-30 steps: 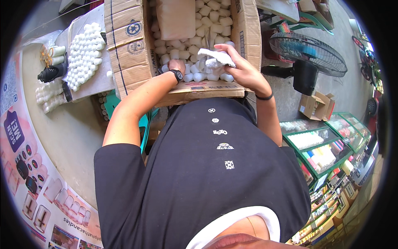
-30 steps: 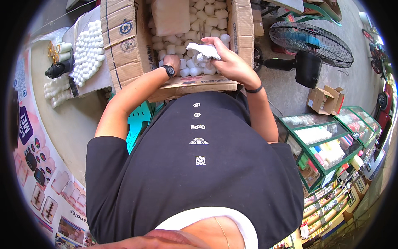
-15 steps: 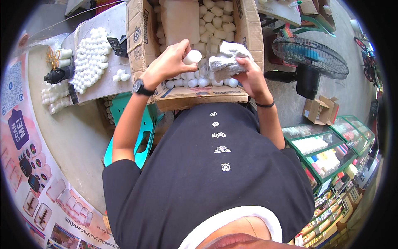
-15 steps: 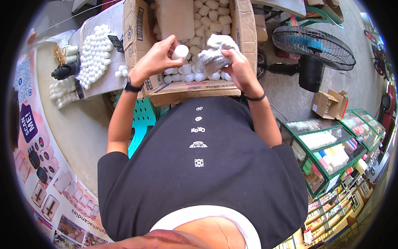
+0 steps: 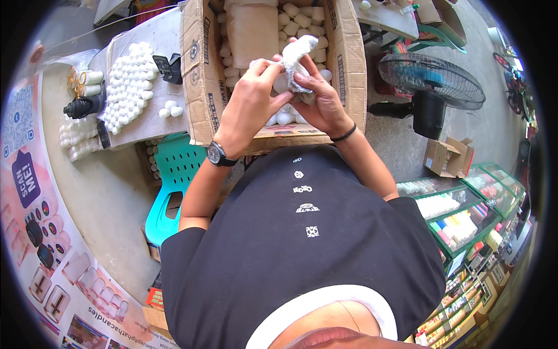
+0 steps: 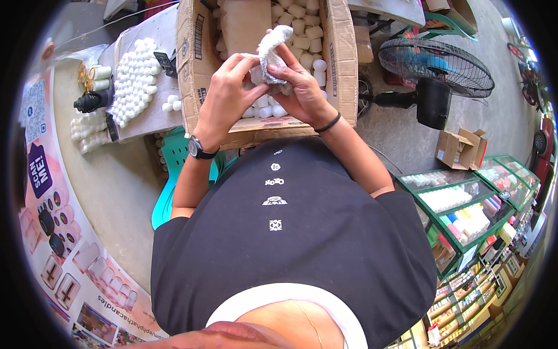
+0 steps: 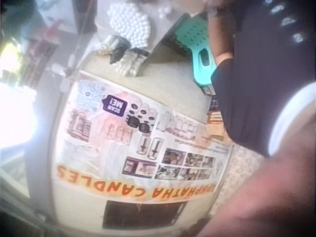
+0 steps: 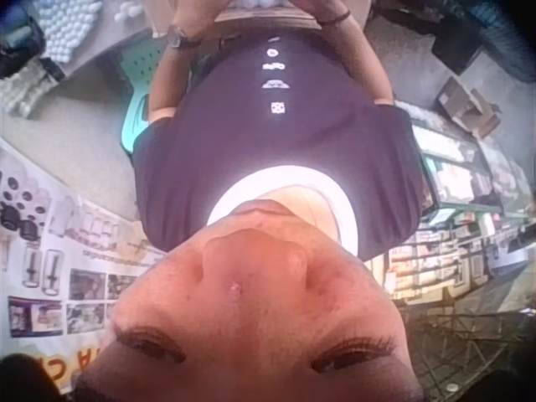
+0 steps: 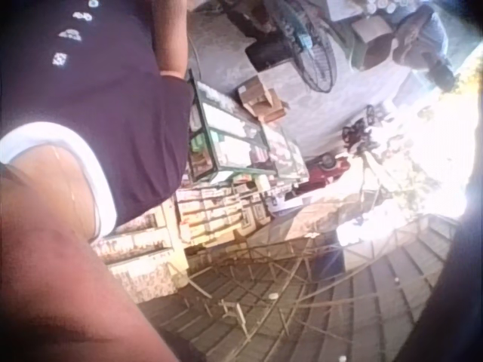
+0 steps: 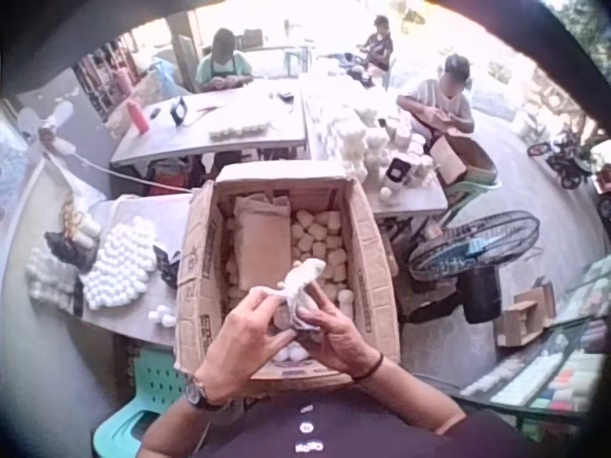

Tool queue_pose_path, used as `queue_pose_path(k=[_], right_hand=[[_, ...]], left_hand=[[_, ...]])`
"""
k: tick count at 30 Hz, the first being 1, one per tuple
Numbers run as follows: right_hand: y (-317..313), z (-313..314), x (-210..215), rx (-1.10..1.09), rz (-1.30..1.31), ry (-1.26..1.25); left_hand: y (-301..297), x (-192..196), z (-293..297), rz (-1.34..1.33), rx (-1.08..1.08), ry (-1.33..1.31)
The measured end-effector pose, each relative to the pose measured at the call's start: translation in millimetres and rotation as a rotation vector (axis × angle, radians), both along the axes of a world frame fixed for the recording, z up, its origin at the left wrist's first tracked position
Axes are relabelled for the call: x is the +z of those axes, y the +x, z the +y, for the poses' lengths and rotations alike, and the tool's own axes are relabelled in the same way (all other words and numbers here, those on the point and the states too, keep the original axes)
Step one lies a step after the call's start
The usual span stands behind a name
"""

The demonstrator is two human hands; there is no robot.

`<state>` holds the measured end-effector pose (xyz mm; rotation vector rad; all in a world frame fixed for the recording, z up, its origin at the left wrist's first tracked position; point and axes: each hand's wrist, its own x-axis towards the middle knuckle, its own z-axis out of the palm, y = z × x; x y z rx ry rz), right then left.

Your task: The person repeatedly picks up small white spherical objects from a cardboard box, wipes each with a cloth, and trims the top with scissors. The trimmed objects are placed on a nearby table. The person continues this process for multiple items throughout the clip.

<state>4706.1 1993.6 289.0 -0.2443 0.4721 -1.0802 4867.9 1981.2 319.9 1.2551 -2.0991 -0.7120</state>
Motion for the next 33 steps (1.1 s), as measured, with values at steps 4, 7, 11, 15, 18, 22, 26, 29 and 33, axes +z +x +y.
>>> queue_pose_path(k=[4,7,11,15,18,22,26,29,33], right_hand=[[-3.8,-1.4,-11.6,0.051,0.051,-0.05],[1.6,-2.7,-6.7,0.008,0.008,-0.06],[-2.3,-5.6,-9.9,-0.012,0.024,0.037],[-4.5,-10.0,-15.5,-0.1,0.103,0.083],[-0.9,-2.9,-1.6,-0.103,0.23,0.057],[8.2,2.2,-3.1,-0.137,0.273,0.038],[19.2,8.4,10.0,-0.161,0.245,0.049],[28.1,11.4,14.0,-0.246,0.29,0.018],[19.1,13.4,1.9,-0.177,0.212,0.027]], left_hand=[[-4.3,11.1,7.5,-0.163,0.219,-0.153],[7.7,-15.4,7.3,0.182,0.197,0.106],[31.1,-63.1,9.2,0.867,0.082,0.855],[21.7,-38.9,21.0,1.171,0.199,0.807],[16.2,-29.5,26.7,1.067,0.172,0.616],[5.8,-13.8,28.9,0.587,0.092,0.105],[2.5,-18.8,25.2,0.226,0.075,-0.18],[2.2,-11.1,21.7,0.192,0.055,-0.229],[2.5,-3.3,24.0,0.11,-0.031,-0.324]])
